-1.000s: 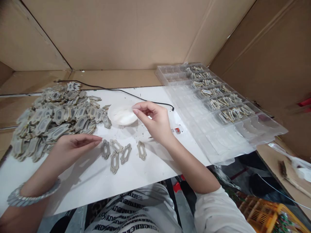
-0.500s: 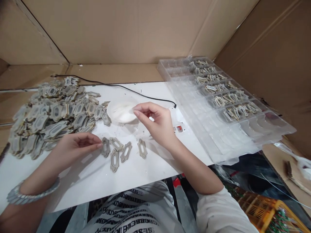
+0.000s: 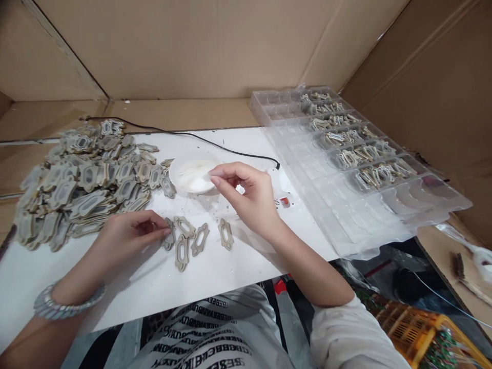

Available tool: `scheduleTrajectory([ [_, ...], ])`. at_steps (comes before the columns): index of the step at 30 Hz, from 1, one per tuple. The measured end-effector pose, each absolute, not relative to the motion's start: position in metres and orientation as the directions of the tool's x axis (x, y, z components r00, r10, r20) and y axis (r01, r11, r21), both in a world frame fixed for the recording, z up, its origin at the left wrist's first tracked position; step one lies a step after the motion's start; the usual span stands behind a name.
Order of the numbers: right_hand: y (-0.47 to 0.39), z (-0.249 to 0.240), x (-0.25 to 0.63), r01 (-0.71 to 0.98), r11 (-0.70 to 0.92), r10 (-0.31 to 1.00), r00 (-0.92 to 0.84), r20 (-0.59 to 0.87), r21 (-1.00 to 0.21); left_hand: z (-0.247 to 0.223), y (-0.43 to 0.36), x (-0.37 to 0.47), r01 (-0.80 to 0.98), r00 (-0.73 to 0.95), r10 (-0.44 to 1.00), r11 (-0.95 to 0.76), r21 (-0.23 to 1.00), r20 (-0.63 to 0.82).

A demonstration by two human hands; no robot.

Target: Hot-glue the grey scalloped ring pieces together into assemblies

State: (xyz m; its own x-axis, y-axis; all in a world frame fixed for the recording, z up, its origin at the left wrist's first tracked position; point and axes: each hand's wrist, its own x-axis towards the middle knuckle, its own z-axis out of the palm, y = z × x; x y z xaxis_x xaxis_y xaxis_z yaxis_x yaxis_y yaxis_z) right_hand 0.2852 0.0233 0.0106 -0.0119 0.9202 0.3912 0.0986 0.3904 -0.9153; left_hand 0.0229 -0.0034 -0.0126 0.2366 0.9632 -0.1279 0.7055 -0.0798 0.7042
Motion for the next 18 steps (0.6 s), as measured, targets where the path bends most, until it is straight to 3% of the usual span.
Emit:
scheduleTrajectory([
  [5, 0.022, 0.012, 0.285, 0.106, 0.392, 0.919, -0.006, 0.393, -0.914, -0.011, -0.002, 0.024, 0.744, 0.233, 0.973, -0.171, 0.646, -0.01],
  [8, 0.021, 0.013, 0.284, 0.063, 0.37, 0.929, -0.01, 0.37, -0.927, -0.01, -0.002, 0.024, 0.691, 0.183, 0.983, -0.135, 0.71, 0.009],
  [12, 0.018, 0.012, 0.277, -0.088, 0.188, 0.971, -0.131, 0.199, -0.978, 0.001, -0.006, 0.034, 0.582, 0.141, 0.99, -0.095, 0.808, 0.015],
  [15, 0.014, 0.009, 0.267, -0.166, 0.016, 0.97, -0.235, 0.055, -0.986, 0.013, -0.011, 0.053, 0.435, 0.18, 0.982, -0.024, 0.9, -0.06],
  [18, 0.01, 0.006, 0.26, -0.221, -0.049, 0.956, -0.294, 0.019, -0.974, 0.023, -0.014, 0.071, 0.293, 0.134, 0.982, 0.087, 0.952, -0.131],
])
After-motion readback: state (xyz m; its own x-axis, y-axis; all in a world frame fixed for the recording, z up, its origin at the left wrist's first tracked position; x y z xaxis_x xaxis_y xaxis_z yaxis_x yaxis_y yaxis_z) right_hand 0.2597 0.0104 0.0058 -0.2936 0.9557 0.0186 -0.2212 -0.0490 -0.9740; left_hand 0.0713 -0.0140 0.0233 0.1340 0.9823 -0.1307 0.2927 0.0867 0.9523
